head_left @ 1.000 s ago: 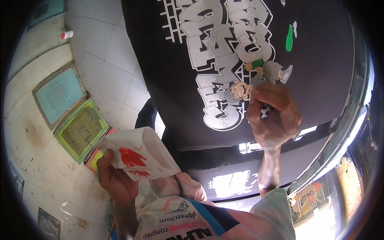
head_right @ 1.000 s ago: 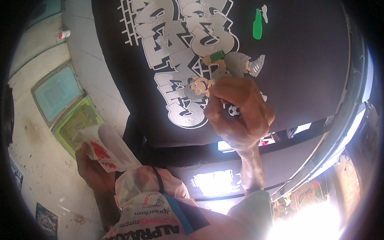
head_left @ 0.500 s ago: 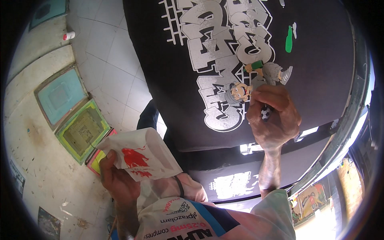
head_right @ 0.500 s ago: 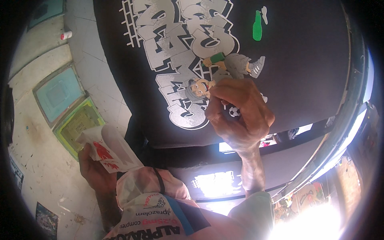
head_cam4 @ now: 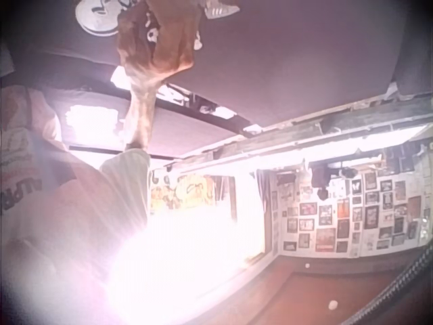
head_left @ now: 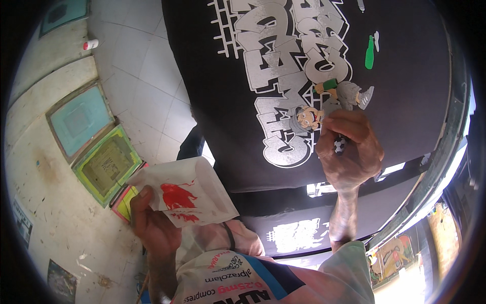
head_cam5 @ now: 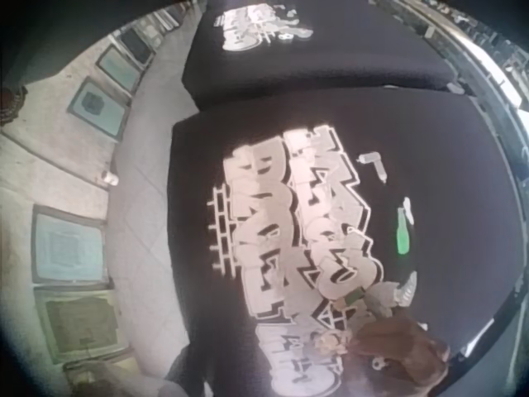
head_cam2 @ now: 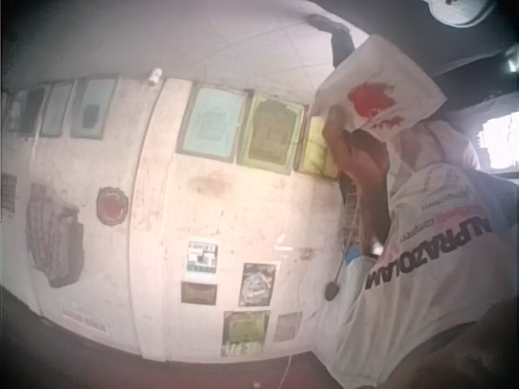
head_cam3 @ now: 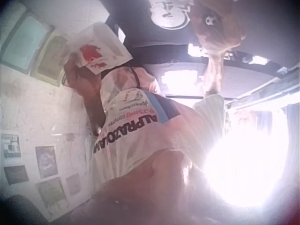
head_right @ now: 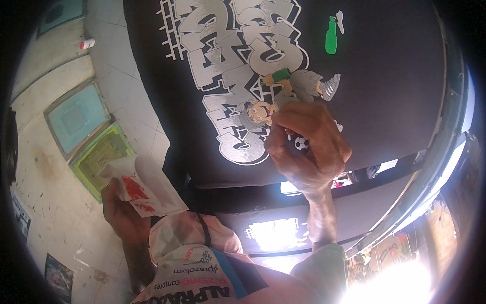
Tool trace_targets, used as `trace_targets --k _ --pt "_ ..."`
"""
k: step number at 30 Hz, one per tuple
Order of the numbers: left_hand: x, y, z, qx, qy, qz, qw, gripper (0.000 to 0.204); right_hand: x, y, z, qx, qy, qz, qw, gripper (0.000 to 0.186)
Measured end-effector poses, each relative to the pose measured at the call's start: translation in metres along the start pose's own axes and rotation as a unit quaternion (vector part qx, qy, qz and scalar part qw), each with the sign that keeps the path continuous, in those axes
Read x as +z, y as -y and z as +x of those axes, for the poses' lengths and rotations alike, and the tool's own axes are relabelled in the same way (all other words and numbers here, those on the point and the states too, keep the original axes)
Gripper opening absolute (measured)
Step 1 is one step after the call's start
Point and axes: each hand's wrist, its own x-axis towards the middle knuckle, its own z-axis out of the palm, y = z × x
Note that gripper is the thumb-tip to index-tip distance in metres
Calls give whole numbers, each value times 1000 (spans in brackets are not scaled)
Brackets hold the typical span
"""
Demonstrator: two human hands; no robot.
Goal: The person hand-paints details on a series of black T-shirts laid out on tables. They use a small brush and a palette with red paint to add color to a cartoon character and other elements on each shirt, moving from one shirt to the next.
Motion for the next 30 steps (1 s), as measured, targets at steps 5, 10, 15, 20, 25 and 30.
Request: trace_targets --k 5,10,15,20,25,30 --pt "4 2 1 -6 -26 29 999 40 -2 -4 -5 1 -27 35 999 28" --pt "20 5 -6 8 -26 40 999 24 -14 39 4 -41 -1 122 992 29" --pt "29 5 -10 -1 50 25 998 24 -13 98 22 22 162 124 979 27" --pt "31 0 -11 -24 86 116 989 28 0 96 11 -86 187 76 976 42" --pt "33 -5 -14 -17 100 103 989 26 5 110 13 -66 190 38 979 42" --pt "26 -5 -15 -8 126 80 989 24 4 116 18 -77 213 5 974 45"
